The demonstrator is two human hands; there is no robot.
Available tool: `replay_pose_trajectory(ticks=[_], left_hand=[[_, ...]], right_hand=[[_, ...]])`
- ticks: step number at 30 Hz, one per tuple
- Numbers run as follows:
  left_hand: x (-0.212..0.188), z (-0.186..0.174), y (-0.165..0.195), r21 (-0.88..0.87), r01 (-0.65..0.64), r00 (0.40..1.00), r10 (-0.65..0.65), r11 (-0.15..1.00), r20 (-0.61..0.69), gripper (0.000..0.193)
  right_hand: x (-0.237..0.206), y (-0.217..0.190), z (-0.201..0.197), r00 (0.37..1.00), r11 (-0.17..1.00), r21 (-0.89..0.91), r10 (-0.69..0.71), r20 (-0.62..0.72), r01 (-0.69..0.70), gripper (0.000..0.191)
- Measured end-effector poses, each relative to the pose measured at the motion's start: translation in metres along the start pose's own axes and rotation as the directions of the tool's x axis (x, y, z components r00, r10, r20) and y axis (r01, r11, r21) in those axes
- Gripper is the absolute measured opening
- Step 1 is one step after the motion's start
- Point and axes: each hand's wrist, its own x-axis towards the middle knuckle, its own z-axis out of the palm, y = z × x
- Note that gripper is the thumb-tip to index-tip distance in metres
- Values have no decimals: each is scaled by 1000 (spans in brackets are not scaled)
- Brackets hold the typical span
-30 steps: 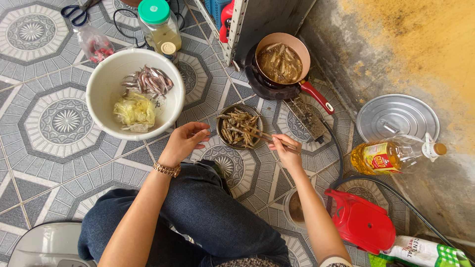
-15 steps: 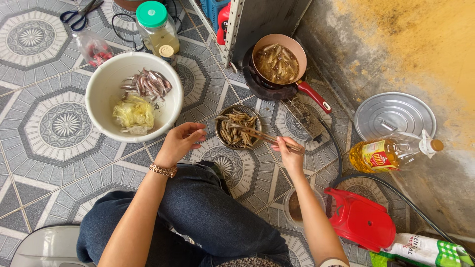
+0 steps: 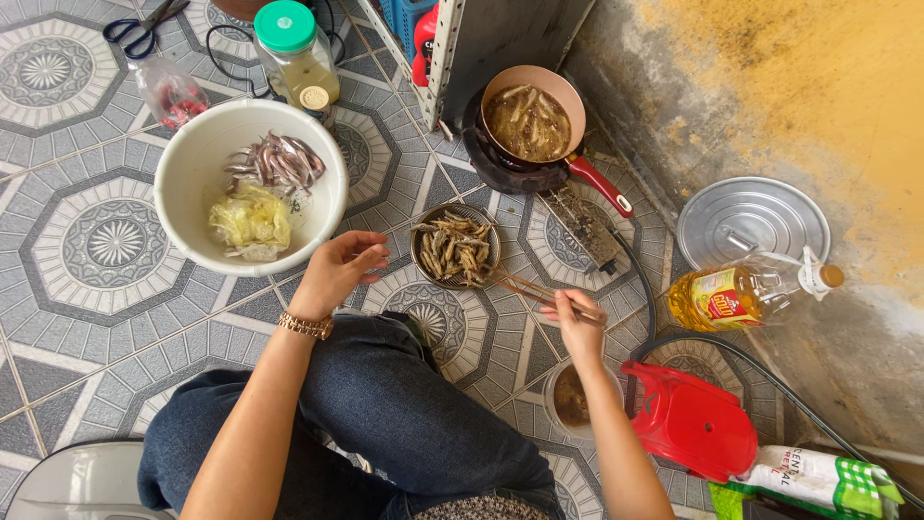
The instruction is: The person sits on the floor and uses chopsticks to fry small fish in a pan of hot oil on a portable stove, turning and moving the fish as they cook. They transfer fried fish from the pan onto a plate and pick up more raw fish from a bowl to continue frying.
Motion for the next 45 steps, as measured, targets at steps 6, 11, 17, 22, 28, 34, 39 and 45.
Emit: replay_pose_trajectory(ticks=[6, 11, 17, 22, 28, 34, 39, 45], left_hand=[[-1, -8, 5, 12, 2, 999, -2, 1000, -32, 31], [-6, -16, 11, -9, -17, 998, 17, 1000, -64, 31], [-17, -35, 26, -63, -60, 993, 53, 996, -109, 31], [-27, -53, 35, -107, -67, 984, 48, 992, -173, 30], [-27, -55, 32, -124, -88, 981, 65, 988, -181, 31], [-4, -35, 17, -123, -132, 986, 118, 984, -120, 32], [25, -8, -5, -185, -112, 991, 96, 976, -94, 33], [41, 15, -30, -220, -24, 999, 14, 975, -49, 35]], right_hand=[[-4, 5, 19, 999, 999, -19, -33, 26, 33, 21], [-5, -8, 22, 999, 997, -66, -36, 16, 37, 22], [-9, -27, 18, 996, 991, -98, -88, -7, 87, 24], [-13, -42, 31, 983, 984, -4, -177, -40, 177, 26], [-5, -52, 45, 966, 965, 48, -257, -19, 258, 26], [21, -50, 25, 955, 959, 23, -280, -94, 284, 28], [62, -55, -8, 939, 960, 104, -225, -262, 260, 35], [135, -47, -29, 936, 934, 232, -199, -291, 271, 38]])
